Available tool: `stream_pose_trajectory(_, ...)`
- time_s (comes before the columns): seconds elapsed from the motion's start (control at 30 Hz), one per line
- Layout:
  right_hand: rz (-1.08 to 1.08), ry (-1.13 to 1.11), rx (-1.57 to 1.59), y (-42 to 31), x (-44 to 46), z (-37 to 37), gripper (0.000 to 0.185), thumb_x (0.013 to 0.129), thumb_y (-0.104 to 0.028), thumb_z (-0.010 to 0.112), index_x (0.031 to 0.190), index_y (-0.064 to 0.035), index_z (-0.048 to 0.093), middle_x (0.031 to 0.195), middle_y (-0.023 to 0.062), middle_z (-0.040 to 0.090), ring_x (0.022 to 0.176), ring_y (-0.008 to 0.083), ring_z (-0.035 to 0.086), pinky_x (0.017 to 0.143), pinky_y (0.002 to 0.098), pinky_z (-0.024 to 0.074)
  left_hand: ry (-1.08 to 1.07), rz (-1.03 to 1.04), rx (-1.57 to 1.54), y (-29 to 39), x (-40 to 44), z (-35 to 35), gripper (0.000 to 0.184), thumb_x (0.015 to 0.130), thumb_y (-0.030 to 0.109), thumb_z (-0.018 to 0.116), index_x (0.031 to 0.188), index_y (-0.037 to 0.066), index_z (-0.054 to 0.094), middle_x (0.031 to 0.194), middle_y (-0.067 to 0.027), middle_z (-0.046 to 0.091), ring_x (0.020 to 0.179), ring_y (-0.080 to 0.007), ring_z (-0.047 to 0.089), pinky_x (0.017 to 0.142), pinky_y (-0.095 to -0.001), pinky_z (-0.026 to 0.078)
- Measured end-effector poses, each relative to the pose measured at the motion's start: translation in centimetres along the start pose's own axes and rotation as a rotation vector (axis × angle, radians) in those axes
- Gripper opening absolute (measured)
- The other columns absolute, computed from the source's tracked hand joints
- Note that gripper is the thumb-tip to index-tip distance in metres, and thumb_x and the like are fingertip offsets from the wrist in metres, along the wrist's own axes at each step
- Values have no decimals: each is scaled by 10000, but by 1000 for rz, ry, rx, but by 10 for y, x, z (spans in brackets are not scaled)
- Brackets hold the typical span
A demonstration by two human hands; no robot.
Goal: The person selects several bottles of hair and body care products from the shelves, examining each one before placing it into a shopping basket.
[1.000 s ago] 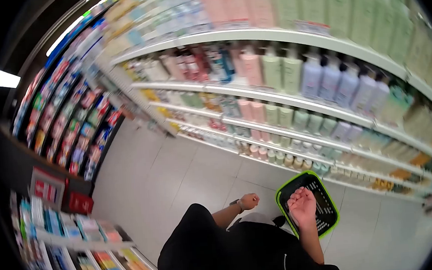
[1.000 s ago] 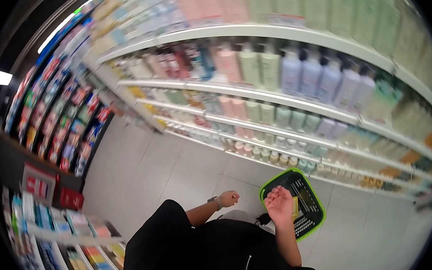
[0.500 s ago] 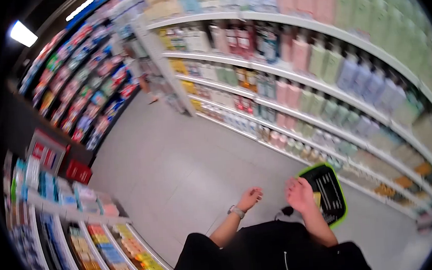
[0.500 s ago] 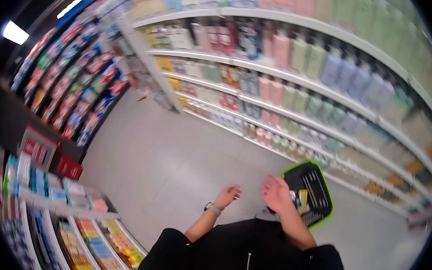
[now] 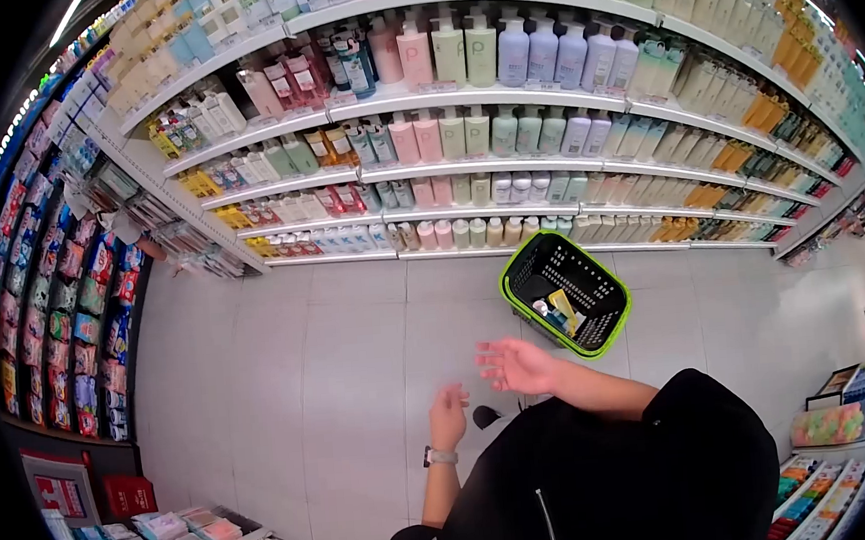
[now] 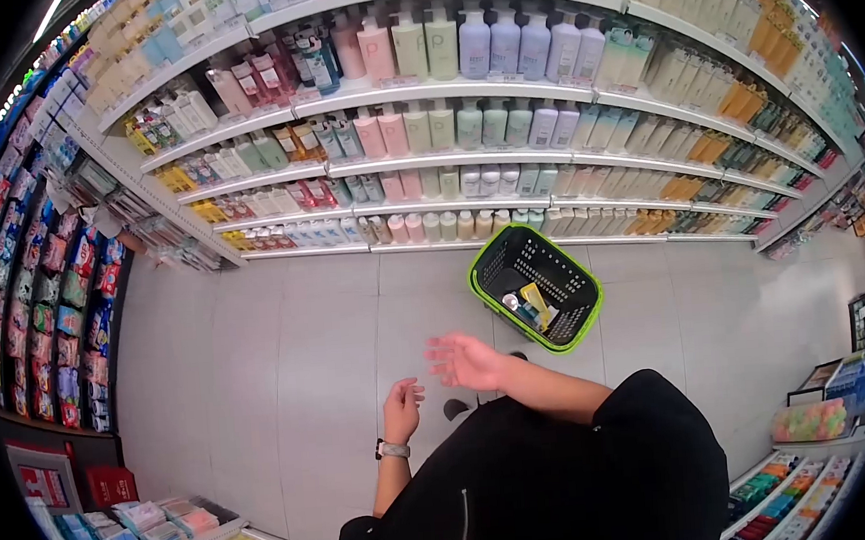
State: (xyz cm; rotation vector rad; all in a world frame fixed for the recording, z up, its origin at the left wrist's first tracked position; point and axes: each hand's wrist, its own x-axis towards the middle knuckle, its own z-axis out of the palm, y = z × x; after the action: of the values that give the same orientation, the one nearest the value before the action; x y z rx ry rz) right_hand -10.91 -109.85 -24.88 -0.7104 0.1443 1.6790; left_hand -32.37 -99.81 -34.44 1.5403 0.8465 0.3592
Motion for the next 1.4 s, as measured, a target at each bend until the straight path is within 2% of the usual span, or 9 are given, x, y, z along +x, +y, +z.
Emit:
stream_pose_trajectory(0.23,-11,13,-107,2,-18,5,342,990,-309,517,1283,-135,532,1191,20,592,990,195,594,799,352,475,-127,-21,224,19,-1,-1,256,1003,120,432,1121,22,637,924,-142,708,785,-220,691,715,-346,536)
stream_pose_trajectory(0.33,-66,14,-91,-15,-40,-14,342,991,-309,516,1282,-132,547,1205,26,595,999,202,597,801,354,477,-74,169,332,9,20,23,253,998,153,455,1070,22,660,942,-158,712,833,-306,691,745,-388,533)
stream_pose_trajectory(0.43,-130,12,-24,-37,-62,-38,350,989,-302,513,1288,-127,557,1210,43,609,1000,216,608,804,365,479,-157,83,319,45,32,55,269,994,197,479,1029,22,681,966,-180,707,901,-375,669,797,-421,519)
stream_pose_trajectory(0.53,-220,-23,114,-40,-94,-81,359,983,-295,512,1294,-123,561,1208,57,628,986,231,622,807,377,480,-248,323,484,87,45,104,275,984,228,506,1028,31,693,957,-195,700,921,-371,666,807,-417,515)
stream_pose_trajectory(0.93,-559,27,447,-118,-216,-182,321,939,-259,572,1215,-100,609,1101,53,662,941,227,621,777,348,479,-797,542,576,155,54,344,269,868,275,597,793,23,655,727,-202,650,684,-420,622,623,-489,498)
stream_pose_trajectory(1.17,-524,206,555,-138,-199,-216,201,901,-238,601,1047,-105,637,990,33,682,886,204,619,790,327,478,-855,447,486,178,78,351,190,814,159,613,707,21,539,621,-175,549,568,-347,540,544,-413,438)
stream_pose_trajectory(1.2,-486,283,538,-142,-191,-223,168,886,-235,614,996,-110,637,960,23,683,865,202,618,800,337,478,-867,362,394,191,90,346,188,811,100,616,709,29,476,590,-114,472,529,-230,464,529,-356,398)
stream_pose_trajectory(1.27,-442,390,550,-147,-172,-235,114,856,-226,626,906,-123,622,909,7,679,834,193,607,818,356,470,-776,426,407,204,129,336,165,827,89,620,747,47,482,610,-61,467,556,-147,445,530,-328,392)
stream_pose_trajectory(1.4,-439,503,617,-168,-135,-249,73,800,-203,610,787,-149,562,851,-11,658,798,173,568,832,369,443,-475,552,516,233,239,305,137,853,108,628,830,54,504,660,-70,551,597,-179,535,561,-338,450)
